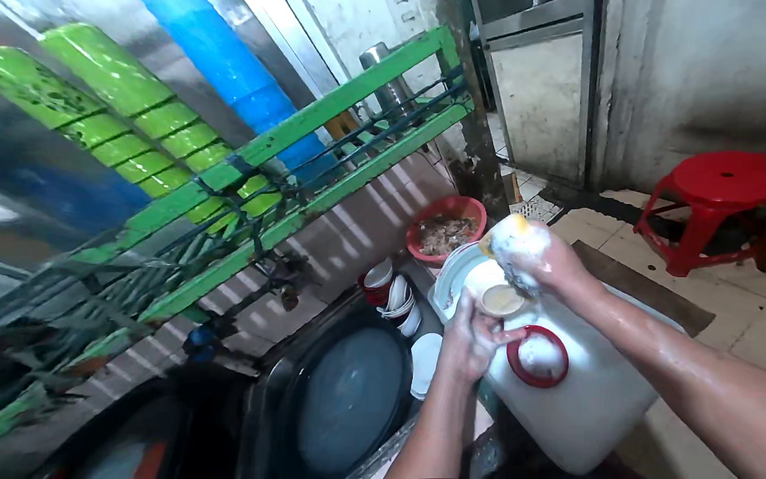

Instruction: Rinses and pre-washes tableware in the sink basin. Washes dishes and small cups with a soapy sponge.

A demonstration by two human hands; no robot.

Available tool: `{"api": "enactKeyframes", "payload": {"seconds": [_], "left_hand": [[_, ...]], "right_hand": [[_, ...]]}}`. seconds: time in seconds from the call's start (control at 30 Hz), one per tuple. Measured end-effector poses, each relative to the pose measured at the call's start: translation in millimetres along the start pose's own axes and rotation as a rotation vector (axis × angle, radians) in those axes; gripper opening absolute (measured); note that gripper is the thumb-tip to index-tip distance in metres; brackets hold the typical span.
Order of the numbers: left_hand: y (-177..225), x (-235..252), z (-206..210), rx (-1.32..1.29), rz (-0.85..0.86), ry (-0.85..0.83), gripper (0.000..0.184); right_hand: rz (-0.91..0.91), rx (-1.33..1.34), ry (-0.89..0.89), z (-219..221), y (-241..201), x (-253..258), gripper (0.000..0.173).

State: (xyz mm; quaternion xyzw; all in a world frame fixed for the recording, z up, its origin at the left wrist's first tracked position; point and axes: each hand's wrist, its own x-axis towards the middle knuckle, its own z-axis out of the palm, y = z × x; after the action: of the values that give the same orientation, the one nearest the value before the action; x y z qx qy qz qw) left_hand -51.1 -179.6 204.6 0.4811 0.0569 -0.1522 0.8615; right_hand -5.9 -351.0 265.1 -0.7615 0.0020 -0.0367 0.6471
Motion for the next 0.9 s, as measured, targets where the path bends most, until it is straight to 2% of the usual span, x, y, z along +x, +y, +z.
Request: {"api": "enactKeyframes", "payload": {"seconds": [0.07, 0.13, 0.2, 0.27, 0.37, 0.43, 0.5, 0.6, 0.63, 0.7, 0.77, 0.83, 0.9], "left_hand": [[5.8, 2.8, 9.1, -0.159, -0.108, 0.072, 0.069], [6.4, 7.7, 21.2, -0.284, -0.08, 0.21, 0.069], [1.6, 14.8, 27.9, -0.287, -0.021, 0.263, 0.058], [0.3, 17.8, 32.4, -0.222, 0.072, 0.255, 0.041], [16.6, 16.0, 24.5, -0.204, 0.119, 0.299, 0.03], [22.4, 13.1, 19.8, -0.222, 0.101, 0.29, 0.032], [13.3, 10.4, 26.1, -0.197, 0.076, 0.253, 0.032], [3.3, 10.1, 35.1, -0.166, 0.016, 0.182, 0.038], [6.6, 10.5, 32.9, -0.16, 0.015, 0.175, 0.041], [18.6, 11.7, 25.3, -0.157, 0.004, 0.274, 0.037], [26.9, 11.3, 18.5, -0.188, -0.099, 0.33, 0.036], [21.9, 11.9, 19.7, -0.187, -0.195, 0.281, 0.037], [14.5, 10.9, 28.0, -0.178, -0.193, 0.238, 0.031]], "right_hand": [[0.033, 0.048, -0.113, 2.9, -3.9, -3.5, 0.045], [0.097, 0.126, -0.267, 14.6, 19.0, -0.3, 0.034], [-0.04, -0.07, -0.199, 38.2, 58.7, 1.6, 0.038], [-0.116, -0.297, -0.217, 46.8, 43.7, -23.9, 0.039], [-0.31, -0.578, -0.379, 33.3, 35.1, -47.5, 0.035], [-0.434, -0.73, -0.35, 18.3, 47.8, -40.7, 0.03], [-0.433, -0.784, -0.278, 13.1, 48.3, -31.3, 0.03], [-0.396, -0.638, -0.247, 27.6, 37.5, -39.0, 0.035], [-0.408, -0.603, -0.309, 29.7, 35.2, -45.7, 0.035], [-0.437, -0.687, -0.519, 23.4, 32.5, -51.3, 0.033], [-0.523, -0.816, -0.599, 12.7, 35.0, -48.2, 0.026], [-0.726, -0.858, -0.466, 8.0, 44.3, -42.0, 0.021], [-0.9, -0.835, -0.293, 11.0, 55.5, -28.9, 0.023]]}}
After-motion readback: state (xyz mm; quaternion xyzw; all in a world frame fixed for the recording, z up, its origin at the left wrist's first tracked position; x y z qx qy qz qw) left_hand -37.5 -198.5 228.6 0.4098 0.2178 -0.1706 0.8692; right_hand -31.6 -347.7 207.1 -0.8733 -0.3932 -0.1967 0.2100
